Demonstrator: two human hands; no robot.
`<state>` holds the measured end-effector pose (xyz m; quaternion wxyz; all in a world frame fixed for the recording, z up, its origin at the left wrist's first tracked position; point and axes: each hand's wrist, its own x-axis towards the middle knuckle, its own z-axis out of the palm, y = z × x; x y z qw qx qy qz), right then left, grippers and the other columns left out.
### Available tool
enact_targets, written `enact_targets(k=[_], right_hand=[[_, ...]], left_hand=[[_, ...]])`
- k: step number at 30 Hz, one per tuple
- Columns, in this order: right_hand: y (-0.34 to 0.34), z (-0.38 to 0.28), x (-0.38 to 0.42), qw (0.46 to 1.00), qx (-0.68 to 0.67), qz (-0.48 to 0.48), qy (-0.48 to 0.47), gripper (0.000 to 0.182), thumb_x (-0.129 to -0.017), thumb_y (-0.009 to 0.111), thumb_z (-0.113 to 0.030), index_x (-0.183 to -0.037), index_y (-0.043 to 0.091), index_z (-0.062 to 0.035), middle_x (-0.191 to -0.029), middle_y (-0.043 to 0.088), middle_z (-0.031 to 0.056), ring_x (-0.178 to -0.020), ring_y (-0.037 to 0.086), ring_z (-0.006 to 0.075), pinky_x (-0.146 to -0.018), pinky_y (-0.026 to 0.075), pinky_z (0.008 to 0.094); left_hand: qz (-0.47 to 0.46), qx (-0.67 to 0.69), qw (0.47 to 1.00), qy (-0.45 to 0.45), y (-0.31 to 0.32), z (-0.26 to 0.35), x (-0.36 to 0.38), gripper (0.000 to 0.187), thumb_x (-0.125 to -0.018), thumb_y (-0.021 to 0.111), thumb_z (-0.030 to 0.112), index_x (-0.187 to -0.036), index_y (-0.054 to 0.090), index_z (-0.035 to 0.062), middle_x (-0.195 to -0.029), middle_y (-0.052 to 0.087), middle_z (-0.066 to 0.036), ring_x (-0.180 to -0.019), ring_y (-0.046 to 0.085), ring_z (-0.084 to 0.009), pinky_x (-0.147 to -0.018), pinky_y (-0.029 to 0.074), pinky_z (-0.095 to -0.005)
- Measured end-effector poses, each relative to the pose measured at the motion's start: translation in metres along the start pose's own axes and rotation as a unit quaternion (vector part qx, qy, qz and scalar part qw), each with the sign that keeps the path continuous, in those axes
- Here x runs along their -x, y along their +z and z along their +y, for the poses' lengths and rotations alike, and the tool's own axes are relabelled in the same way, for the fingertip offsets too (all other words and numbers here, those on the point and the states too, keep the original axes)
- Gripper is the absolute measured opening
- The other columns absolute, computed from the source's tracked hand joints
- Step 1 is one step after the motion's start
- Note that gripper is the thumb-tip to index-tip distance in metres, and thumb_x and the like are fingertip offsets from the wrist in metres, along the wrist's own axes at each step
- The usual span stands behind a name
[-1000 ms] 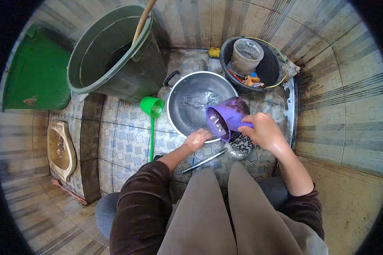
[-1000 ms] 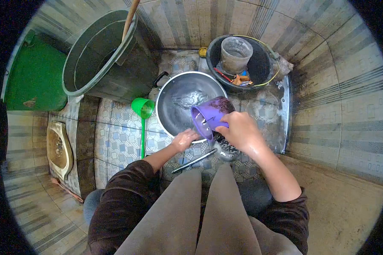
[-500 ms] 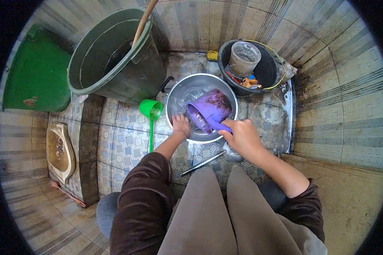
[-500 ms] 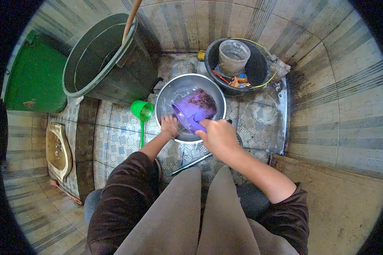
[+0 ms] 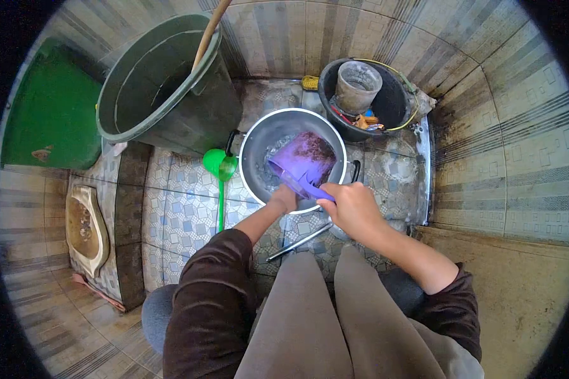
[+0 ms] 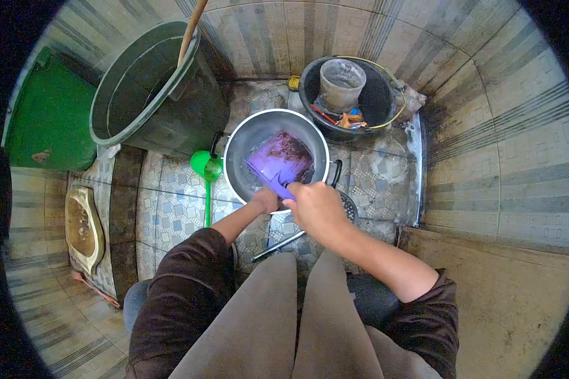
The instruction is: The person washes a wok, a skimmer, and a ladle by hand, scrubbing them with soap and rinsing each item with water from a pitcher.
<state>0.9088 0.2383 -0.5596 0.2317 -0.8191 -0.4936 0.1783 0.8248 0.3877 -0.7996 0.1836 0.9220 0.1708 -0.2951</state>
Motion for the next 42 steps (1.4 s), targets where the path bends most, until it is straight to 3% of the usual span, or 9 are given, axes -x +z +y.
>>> enact_targets(k=[2,5,8,13,31,35,38,40,42], right_hand=[[0.004,-0.001,0.002,1.000,-0.006,-0.015,-0.010,0.014,-0.070,0.059,-0.017,-0.078,0.058,-0.0058,-0.060,0.055,0.0151,-0.055,0.054,0.0318,-0.051,0.043,0.0389],[0.007,-0.007,0.005,1.000,0.003,-0.016,-0.012,0.013,-0.070,0.058,-0.016,-0.078,0.058,-0.0063,-0.060,0.055,0.0146,-0.055,0.054,0.0315,-0.050,0.043,0.0384],[0.015,-0.006,0.007,0.998,-0.039,-0.012,-0.039,0.016,-0.071,0.058,-0.017,-0.083,0.058,-0.0075,-0.060,0.055,0.0141,-0.054,0.054,0.0313,-0.050,0.043,0.0379],[0.024,-0.006,0.005,0.993,-0.080,0.044,-0.070,0.020,-0.072,0.058,-0.017,-0.087,0.056,-0.0044,-0.066,0.056,0.0143,-0.056,0.054,0.0313,-0.051,0.044,0.0372],[0.020,0.005,0.002,0.985,-0.062,0.095,-0.129,0.019,-0.072,0.056,-0.015,-0.086,0.051,-0.0028,-0.064,0.055,0.0114,-0.055,0.055,0.0275,-0.047,0.044,0.0356],[0.013,0.010,-0.002,0.986,-0.046,0.113,-0.112,0.022,-0.071,0.059,-0.015,-0.088,0.056,-0.0026,-0.077,0.059,0.0133,-0.060,0.057,0.0262,-0.053,0.047,0.0326],[0.001,0.014,-0.008,0.982,-0.069,0.149,-0.098,0.022,-0.070,0.061,-0.014,-0.089,0.057,-0.0045,-0.077,0.059,0.0140,-0.060,0.058,0.0265,-0.053,0.047,0.0317],[-0.011,0.012,-0.013,0.979,-0.079,0.179,-0.057,0.021,-0.069,0.062,-0.013,-0.088,0.058,-0.0045,-0.075,0.059,0.0145,-0.060,0.058,0.0271,-0.053,0.046,0.0313],[-0.018,0.013,-0.020,0.971,-0.090,0.208,-0.072,0.022,-0.069,0.061,-0.014,-0.088,0.057,-0.0044,-0.073,0.059,0.0137,-0.059,0.057,0.0275,-0.051,0.046,0.0327]], left_hand=[[-0.068,0.025,0.997,0.038,-0.002,-0.007,-0.006,0.058,-0.073,0.046,0.040,-0.120,0.035,0.0079,-0.124,0.034,-0.017,-0.116,0.031,-0.0238,-0.089,0.025,-0.0525],[0.254,-0.020,0.962,-0.098,0.012,-0.018,-0.015,0.055,-0.076,0.034,0.044,-0.122,0.035,0.0141,-0.126,0.034,-0.009,-0.118,0.028,-0.0256,-0.095,0.010,-0.0542],[0.121,-0.018,0.992,0.033,-0.001,-0.006,-0.019,0.053,-0.078,0.031,0.041,-0.123,0.033,0.0129,-0.128,0.032,-0.009,-0.120,0.024,-0.0251,-0.097,0.012,-0.0511],[0.204,0.001,0.979,0.002,-0.014,-0.021,-0.043,0.053,-0.079,0.031,0.041,-0.123,0.032,0.0125,-0.128,0.030,-0.009,-0.120,0.023,-0.0254,-0.097,0.011,-0.0499],[0.207,-0.006,0.978,0.025,-0.020,-0.019,-0.059,0.054,-0.079,0.033,0.040,-0.125,0.030,0.0111,-0.131,0.026,-0.008,-0.122,0.019,-0.0265,-0.099,0.010,-0.0454],[0.170,0.069,0.983,-0.016,-0.040,-0.058,-0.052,0.055,-0.079,0.033,0.040,-0.125,0.029,0.0108,-0.131,0.025,-0.008,-0.122,0.018,-0.0268,-0.100,0.010,-0.0445],[0.088,-0.355,0.928,-0.064,-0.057,-0.095,-0.018,0.058,-0.077,0.038,0.040,-0.126,0.027,0.0109,-0.132,0.024,-0.008,-0.123,0.015,-0.0256,-0.100,0.009,-0.0440],[0.263,-0.419,0.866,-0.067,-0.078,-0.104,0.016,0.058,-0.075,0.044,0.039,-0.123,0.030,0.0091,-0.124,0.034,-0.008,-0.121,0.018,-0.0236,-0.097,0.011,-0.0491],[0.307,-0.384,0.866,-0.091,-0.091,-0.117,0.030,0.059,-0.073,0.049,0.035,-0.122,0.030,0.0081,-0.123,0.034,-0.011,-0.117,0.027,-0.0264,-0.095,0.022,-0.0452]])
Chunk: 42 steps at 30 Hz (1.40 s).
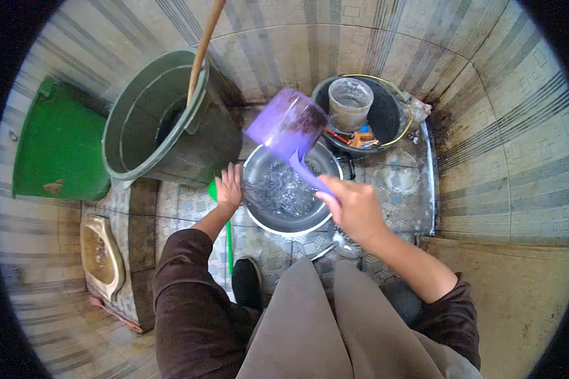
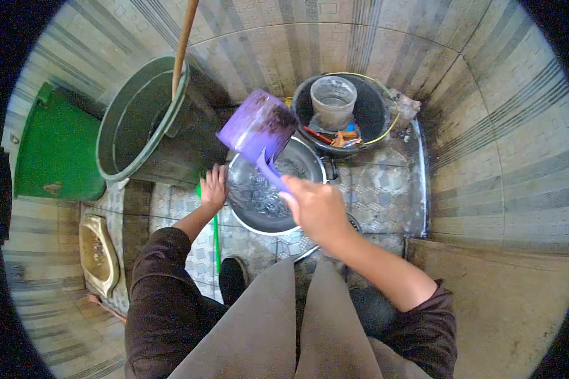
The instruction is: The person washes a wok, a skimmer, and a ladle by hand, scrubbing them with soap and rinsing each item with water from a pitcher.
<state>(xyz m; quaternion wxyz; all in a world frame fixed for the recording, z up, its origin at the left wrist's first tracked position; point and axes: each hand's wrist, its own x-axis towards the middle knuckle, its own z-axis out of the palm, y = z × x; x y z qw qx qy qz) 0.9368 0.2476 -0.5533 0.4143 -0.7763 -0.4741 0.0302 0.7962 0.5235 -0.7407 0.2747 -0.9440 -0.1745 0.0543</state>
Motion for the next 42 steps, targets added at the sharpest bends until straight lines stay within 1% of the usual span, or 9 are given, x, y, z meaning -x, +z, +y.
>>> enact_targets(k=[7,9,11,13,17,27,36,41,42], right_hand=[[-0.026,-0.006,-0.020,0.994,-0.024,0.106,-0.010,0.020,-0.069,0.061,-0.013,-0.087,0.058,-0.0042,-0.072,0.058,0.0146,-0.061,0.057,0.0290,-0.053,0.045,0.0328],[-0.044,-0.012,-0.022,0.991,-0.038,0.117,0.044,0.020,-0.069,0.061,-0.011,-0.087,0.058,-0.0025,-0.072,0.058,0.0157,-0.062,0.058,0.0282,-0.055,0.046,0.0310],[-0.059,-0.014,-0.022,0.986,-0.040,0.146,0.063,0.019,-0.069,0.062,-0.012,-0.086,0.059,-0.0022,-0.072,0.059,0.0160,-0.062,0.059,0.0267,-0.055,0.046,0.0302],[-0.069,-0.013,-0.022,0.981,-0.017,0.179,0.073,0.020,-0.070,0.062,-0.013,-0.086,0.059,-0.0025,-0.069,0.059,0.0157,-0.060,0.059,0.0264,-0.054,0.045,0.0296],[-0.084,-0.025,-0.024,0.975,-0.025,0.200,0.095,0.019,-0.070,0.061,-0.013,-0.086,0.059,-0.0034,-0.066,0.058,0.0150,-0.058,0.059,0.0260,-0.053,0.044,0.0287],[-0.067,-0.104,-0.085,0.986,0.011,0.148,-0.076,0.020,-0.068,0.060,-0.022,-0.082,0.060,-0.0079,-0.065,0.057,0.0151,-0.060,0.057,0.0296,-0.053,0.045,0.0359],[0.095,-0.184,-0.216,0.949,0.207,-0.094,-0.218,0.017,-0.066,0.060,-0.020,-0.077,0.060,-0.0079,-0.064,0.058,0.0155,-0.064,0.058,0.0304,-0.058,0.046,0.0398],[0.218,-0.195,-0.251,0.904,0.326,-0.206,-0.183,0.015,-0.068,0.053,-0.015,-0.077,0.063,-0.0074,-0.081,0.061,0.0121,-0.077,0.059,0.0234,-0.065,0.047,0.0344],[0.238,-0.191,-0.255,0.889,0.347,-0.228,-0.191,0.017,-0.069,0.051,-0.014,-0.080,0.063,-0.0076,-0.085,0.060,0.0115,-0.079,0.059,0.0229,-0.066,0.047,0.0344]], left_hand=[[-0.169,0.432,0.865,-0.190,0.060,-0.026,0.008,0.022,-0.070,0.057,0.021,-0.075,0.055,0.0000,-0.079,0.057,-0.019,-0.074,0.056,-0.0287,-0.064,0.046,-0.0336],[-0.270,0.683,0.628,-0.257,0.079,-0.022,0.010,0.018,-0.075,0.049,0.014,-0.062,0.049,0.0020,-0.062,0.048,-0.012,-0.055,0.051,-0.0246,-0.057,0.049,-0.0406],[-0.188,0.719,0.663,-0.089,0.120,-0.035,0.010,0.017,-0.072,0.050,0.011,-0.058,0.050,0.0013,-0.059,0.049,-0.012,-0.051,0.051,-0.0238,-0.053,0.049,-0.0377],[-0.259,0.802,0.423,-0.333,-0.030,-0.042,-0.002,0.017,-0.066,0.045,-0.001,-0.050,0.046,0.0015,-0.050,0.041,-0.010,-0.043,0.047,-0.0207,-0.048,0.050,-0.0408],[-0.401,0.766,0.302,-0.402,-0.067,-0.056,-0.033,0.004,-0.076,0.038,0.004,-0.077,0.041,0.0018,-0.056,0.040,-0.008,-0.046,0.047,-0.0210,-0.058,0.049,-0.0488],[-0.171,0.921,0.255,-0.239,-0.182,-0.038,-0.051,0.025,-0.082,0.048,0.022,-0.092,0.048,-0.0010,-0.075,0.055,-0.012,-0.063,0.052,-0.0203,-0.064,0.046,-0.0352],[0.001,0.700,0.714,0.030,-0.191,-0.055,-0.045,0.025,-0.077,0.052,0.022,-0.089,0.054,0.0007,-0.078,0.058,-0.008,-0.069,0.054,-0.0185,-0.068,0.043,-0.0327],[0.030,0.958,0.283,0.042,-0.118,-0.021,-0.060,0.037,-0.075,0.055,0.006,-0.105,0.035,-0.0010,-0.094,0.054,-0.014,-0.077,0.057,-0.0150,-0.058,0.045,-0.0253],[0.036,0.921,0.387,-0.042,-0.131,-0.024,-0.058,0.038,-0.074,0.056,0.002,-0.104,0.035,-0.0031,-0.091,0.056,-0.015,-0.070,0.058,-0.0146,-0.052,0.045,-0.0234]])
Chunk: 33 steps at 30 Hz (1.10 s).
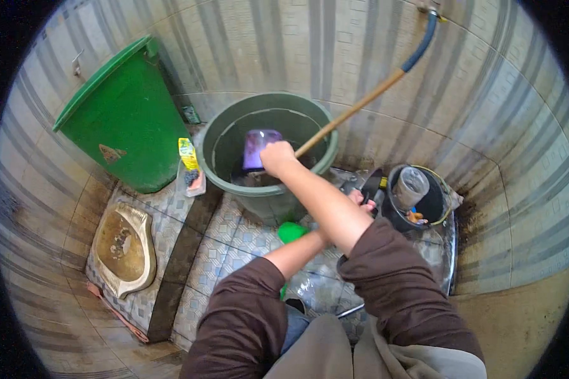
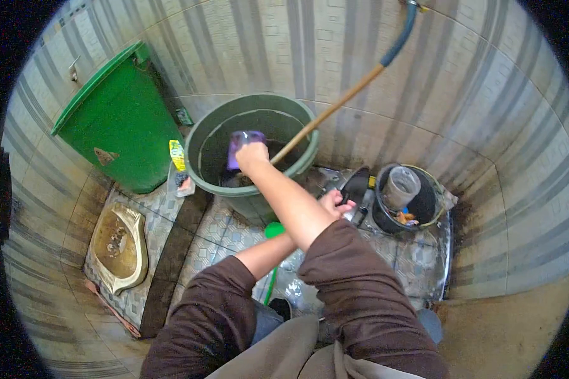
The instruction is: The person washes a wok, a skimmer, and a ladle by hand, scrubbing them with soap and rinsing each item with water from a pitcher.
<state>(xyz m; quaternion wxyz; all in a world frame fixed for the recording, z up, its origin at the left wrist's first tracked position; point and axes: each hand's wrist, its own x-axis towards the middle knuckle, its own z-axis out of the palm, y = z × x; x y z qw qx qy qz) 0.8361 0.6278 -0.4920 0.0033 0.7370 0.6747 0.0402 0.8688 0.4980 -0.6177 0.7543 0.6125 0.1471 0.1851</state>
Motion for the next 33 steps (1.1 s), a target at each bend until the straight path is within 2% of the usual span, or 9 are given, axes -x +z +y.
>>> enact_targets(k=[6,11,16,17,18,20,22,28,33], right_hand=[[0.065,-0.027,-0.043,0.965,-0.083,-0.246,0.044,0.031,-0.071,0.052,-0.013,-0.101,0.057,-0.0076,-0.111,0.050,0.0106,-0.099,0.051,0.0235,-0.076,0.045,0.0360],[0.068,-0.008,-0.046,0.942,-0.275,-0.152,0.118,0.014,-0.066,0.053,-0.013,-0.063,0.062,-0.0020,-0.058,0.060,0.0080,-0.056,0.060,0.0190,-0.060,0.048,0.0308],[0.047,0.031,-0.011,0.613,-0.720,0.044,0.323,0.024,-0.078,0.051,-0.016,-0.072,0.055,0.0070,-0.058,0.058,0.0161,-0.047,0.057,0.0186,-0.035,0.041,0.0272],[0.031,0.043,0.003,0.582,-0.757,0.036,0.294,0.019,-0.081,0.046,-0.012,-0.079,0.051,0.0067,-0.061,0.058,0.0169,-0.045,0.055,0.0160,-0.029,0.035,0.0219],[0.018,0.051,0.018,0.541,-0.793,0.045,0.276,0.020,-0.082,0.045,-0.013,-0.079,0.052,0.0058,-0.065,0.059,0.0160,-0.043,0.053,0.0132,-0.031,0.036,0.0203],[-0.014,0.061,0.052,0.503,-0.823,0.079,0.251,0.021,-0.082,0.045,-0.016,-0.081,0.053,0.0037,-0.067,0.059,0.0129,-0.043,0.050,0.0100,-0.034,0.035,0.0187],[-0.037,0.075,0.085,0.534,-0.817,0.126,0.176,0.022,-0.082,0.046,-0.018,-0.081,0.055,0.0017,-0.069,0.060,0.0097,-0.045,0.049,0.0075,-0.037,0.034,0.0168],[-0.118,0.129,0.192,0.588,-0.774,0.195,0.131,0.024,-0.080,0.052,-0.020,-0.090,0.053,0.0016,-0.077,0.061,0.0108,-0.049,0.049,0.0034,-0.044,0.036,0.0136],[-0.150,0.164,0.280,0.644,-0.710,0.215,0.187,0.022,-0.078,0.052,-0.018,-0.079,0.055,0.0040,-0.074,0.061,0.0142,-0.054,0.058,0.0108,-0.041,0.039,0.0172]], left_hand=[[0.028,-0.101,0.994,-0.041,-0.009,0.019,0.008,0.038,-0.074,0.055,0.003,-0.102,0.032,-0.0086,-0.087,0.058,-0.013,-0.064,0.057,-0.0144,-0.047,0.045,-0.0227],[0.015,0.044,0.999,0.001,-0.012,0.001,0.010,0.040,-0.070,0.061,0.001,-0.099,0.033,-0.0039,-0.089,0.058,-0.012,-0.060,0.055,-0.0130,-0.046,0.046,-0.0235],[-0.090,0.423,0.900,-0.050,-0.023,-0.042,0.006,0.043,-0.074,0.059,0.015,-0.103,0.034,-0.0022,-0.089,0.056,-0.015,-0.067,0.055,-0.0178,-0.058,0.047,-0.0325],[-0.067,-0.034,0.997,0.021,-0.026,-0.029,0.010,0.043,-0.071,0.058,0.024,-0.103,0.040,0.0024,-0.091,0.056,-0.014,-0.076,0.055,-0.0239,-0.070,0.041,-0.0353],[-0.034,-0.483,0.870,0.093,-0.027,-0.014,0.015,0.045,-0.068,0.057,0.032,-0.104,0.047,0.0069,-0.092,0.056,-0.013,-0.085,0.054,-0.0299,-0.082,0.035,-0.0380],[-0.003,-0.445,0.895,0.032,-0.020,0.024,0.026,0.053,-0.058,0.064,0.035,-0.101,0.051,0.0059,-0.083,0.058,-0.014,-0.082,0.055,-0.0296,-0.084,0.032,-0.0393],[0.032,-0.409,0.910,0.064,-0.019,0.019,0.025,0.037,-0.054,0.068,0.037,-0.070,0.060,0.0049,-0.103,0.052,-0.013,-0.091,0.052,-0.0247,-0.086,0.025,-0.0510],[0.096,-0.335,0.937,-0.028,-0.004,0.038,-0.001,0.062,-0.059,0.071,0.021,-0.100,0.040,-0.0132,-0.080,0.057,-0.011,-0.066,0.054,-0.0137,-0.056,0.043,-0.0237],[0.061,-0.371,0.924,0.074,0.009,0.048,-0.041,0.049,-0.064,0.062,0.020,-0.104,0.048,-0.0035,-0.104,0.053,-0.017,-0.097,0.051,-0.0250,-0.083,0.038,-0.0308]])
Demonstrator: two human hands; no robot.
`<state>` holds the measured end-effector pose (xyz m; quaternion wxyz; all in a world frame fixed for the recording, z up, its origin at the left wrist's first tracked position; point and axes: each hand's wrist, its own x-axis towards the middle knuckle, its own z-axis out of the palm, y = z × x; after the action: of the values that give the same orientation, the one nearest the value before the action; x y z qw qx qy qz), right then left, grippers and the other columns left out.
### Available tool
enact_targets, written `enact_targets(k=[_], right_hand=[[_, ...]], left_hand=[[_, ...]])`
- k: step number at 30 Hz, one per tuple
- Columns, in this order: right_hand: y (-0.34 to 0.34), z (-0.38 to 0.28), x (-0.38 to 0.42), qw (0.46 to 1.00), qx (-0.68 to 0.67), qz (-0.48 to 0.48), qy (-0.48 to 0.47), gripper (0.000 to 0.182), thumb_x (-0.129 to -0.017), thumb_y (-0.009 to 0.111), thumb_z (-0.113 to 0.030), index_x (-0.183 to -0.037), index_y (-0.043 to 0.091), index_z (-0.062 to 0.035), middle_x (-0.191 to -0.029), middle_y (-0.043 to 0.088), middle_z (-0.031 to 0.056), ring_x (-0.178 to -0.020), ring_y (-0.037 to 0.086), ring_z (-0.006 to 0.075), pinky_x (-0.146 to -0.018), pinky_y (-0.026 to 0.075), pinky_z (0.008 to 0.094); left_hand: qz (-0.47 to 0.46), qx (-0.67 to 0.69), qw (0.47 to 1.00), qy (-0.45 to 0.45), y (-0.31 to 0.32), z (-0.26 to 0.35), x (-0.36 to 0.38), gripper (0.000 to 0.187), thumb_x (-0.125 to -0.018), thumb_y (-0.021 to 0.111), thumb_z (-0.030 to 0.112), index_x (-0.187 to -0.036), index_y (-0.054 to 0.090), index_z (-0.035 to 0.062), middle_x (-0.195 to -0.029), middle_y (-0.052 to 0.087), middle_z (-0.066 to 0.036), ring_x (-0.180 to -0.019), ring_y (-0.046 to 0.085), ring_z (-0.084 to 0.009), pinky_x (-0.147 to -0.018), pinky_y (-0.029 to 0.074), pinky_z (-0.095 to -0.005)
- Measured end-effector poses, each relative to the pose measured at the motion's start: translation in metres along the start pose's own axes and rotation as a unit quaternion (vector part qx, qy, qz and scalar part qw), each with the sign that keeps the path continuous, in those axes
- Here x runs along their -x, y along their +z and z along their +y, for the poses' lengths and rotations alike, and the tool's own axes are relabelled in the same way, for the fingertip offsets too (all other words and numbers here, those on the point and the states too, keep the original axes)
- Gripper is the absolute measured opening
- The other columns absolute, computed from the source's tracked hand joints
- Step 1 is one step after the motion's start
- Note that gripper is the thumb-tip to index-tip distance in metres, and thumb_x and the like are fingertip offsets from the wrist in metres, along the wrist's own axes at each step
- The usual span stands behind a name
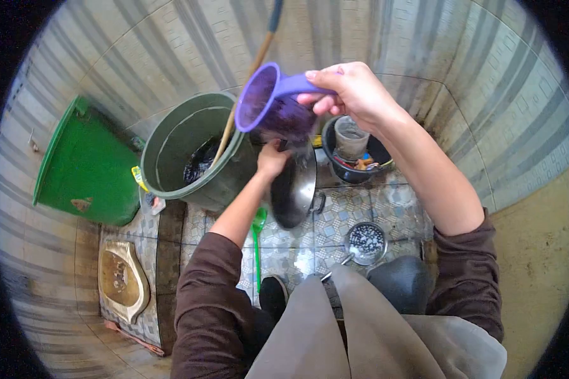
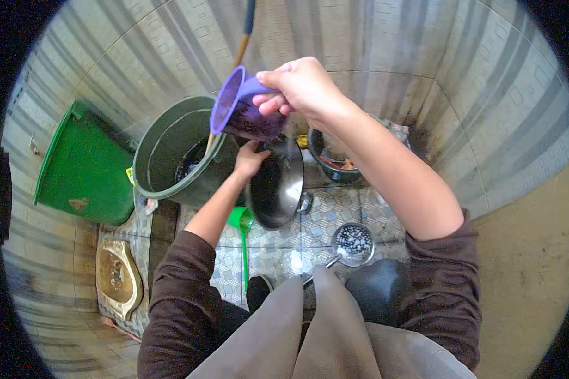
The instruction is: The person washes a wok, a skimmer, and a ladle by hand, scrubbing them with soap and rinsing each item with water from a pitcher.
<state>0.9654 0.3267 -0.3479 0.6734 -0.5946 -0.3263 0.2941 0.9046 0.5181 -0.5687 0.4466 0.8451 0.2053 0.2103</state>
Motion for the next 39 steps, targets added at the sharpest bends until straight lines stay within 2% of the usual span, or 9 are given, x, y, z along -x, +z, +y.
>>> enact_targets(k=[3,7,10,16,17,25,27,31,39], right_hand=[[-0.037,-0.001,0.027,0.997,0.071,0.005,0.003,0.022,-0.077,0.053,-0.016,-0.078,0.055,0.0062,-0.073,0.061,0.0147,-0.053,0.059,0.0128,-0.040,0.040,0.0182],[-0.077,0.003,0.057,0.989,0.135,0.034,0.041,0.023,-0.076,0.053,-0.014,-0.082,0.054,0.0089,-0.070,0.060,0.0142,-0.051,0.059,0.0146,-0.038,0.040,0.0193],[-0.095,0.012,0.074,0.984,0.155,0.046,0.069,0.025,-0.076,0.053,-0.014,-0.086,0.054,0.0086,-0.070,0.060,0.0134,-0.052,0.059,0.0144,-0.040,0.041,0.0193],[-0.096,0.036,0.089,0.974,0.213,0.037,0.067,0.022,-0.075,0.053,-0.011,-0.082,0.055,0.0096,-0.066,0.059,0.0146,-0.051,0.060,0.0170,-0.044,0.045,0.0237],[-0.094,0.042,0.089,0.974,0.218,0.033,0.054,0.022,-0.074,0.053,-0.011,-0.081,0.055,0.0101,-0.063,0.059,0.0154,-0.051,0.060,0.0178,-0.045,0.046,0.0251],[-0.085,0.066,0.081,0.966,0.257,0.017,-0.010,0.022,-0.076,0.053,-0.011,-0.084,0.054,0.0095,-0.067,0.059,0.0128,-0.053,0.060,0.0166,-0.046,0.045,0.0239],[-0.089,0.069,0.079,0.981,0.186,0.055,-0.005,0.022,-0.074,0.055,-0.010,-0.081,0.055,0.0110,-0.063,0.058,0.0178,-0.051,0.060,0.0188,-0.048,0.046,0.0265],[-0.107,0.071,0.086,0.985,0.147,0.089,0.017,0.021,-0.074,0.055,-0.010,-0.082,0.055,0.0091,-0.064,0.059,0.0137,-0.053,0.060,0.0170,-0.045,0.046,0.0239],[-0.129,0.070,0.121,0.958,0.261,0.111,0.036,0.018,-0.073,0.055,-0.007,-0.082,0.056,0.0077,-0.063,0.059,0.0146,-0.052,0.060,0.0156,-0.048,0.045,0.0256]], left_hand=[[0.002,-0.248,0.968,-0.029,-0.002,0.042,0.007,0.033,-0.060,0.062,0.009,-0.093,0.058,0.0073,-0.087,0.058,-0.016,-0.085,0.055,-0.0285,-0.075,0.043,-0.0344],[-0.008,-0.263,0.962,0.067,0.006,0.040,0.011,0.029,-0.056,0.062,0.000,-0.085,0.058,0.0036,-0.078,0.058,-0.016,-0.078,0.056,-0.0294,-0.066,0.044,-0.0354],[-0.017,-0.284,0.938,0.200,0.009,0.042,0.030,0.032,-0.053,0.052,-0.008,-0.081,0.059,0.0065,-0.070,0.056,-0.016,-0.068,0.053,-0.0326,-0.063,0.042,-0.0383],[-0.078,-0.256,0.870,0.413,0.031,0.039,0.068,0.030,-0.043,0.056,-0.003,-0.071,0.056,0.0064,-0.060,0.052,-0.005,-0.060,0.048,-0.0229,-0.063,0.035,-0.0327],[-0.115,-0.269,0.862,0.415,0.032,0.044,0.073,0.017,-0.057,0.052,0.006,-0.074,0.056,0.0092,-0.062,0.053,-0.004,-0.062,0.048,-0.0196,-0.066,0.036,-0.0324],[-0.206,-0.281,0.819,0.457,0.044,0.059,0.079,0.007,-0.057,0.050,0.008,-0.064,0.048,0.0086,-0.062,0.043,-0.003,-0.063,0.045,-0.0209,-0.061,0.039,-0.0338],[-0.215,-0.262,0.815,0.469,0.049,0.061,0.083,0.007,-0.058,0.051,0.009,-0.064,0.049,0.0092,-0.063,0.046,-0.003,-0.065,0.046,-0.0200,-0.062,0.041,-0.0340],[-0.210,-0.223,0.779,0.548,0.052,0.069,0.090,0.011,-0.057,0.055,0.009,-0.064,0.047,0.0079,-0.061,0.046,-0.002,-0.067,0.049,-0.0199,-0.060,0.043,-0.0314],[-0.220,-0.272,0.741,0.574,0.038,0.064,0.092,0.011,-0.062,0.057,0.009,-0.066,0.047,0.0090,-0.060,0.043,-0.001,-0.063,0.048,-0.0171,-0.061,0.043,-0.0292]])
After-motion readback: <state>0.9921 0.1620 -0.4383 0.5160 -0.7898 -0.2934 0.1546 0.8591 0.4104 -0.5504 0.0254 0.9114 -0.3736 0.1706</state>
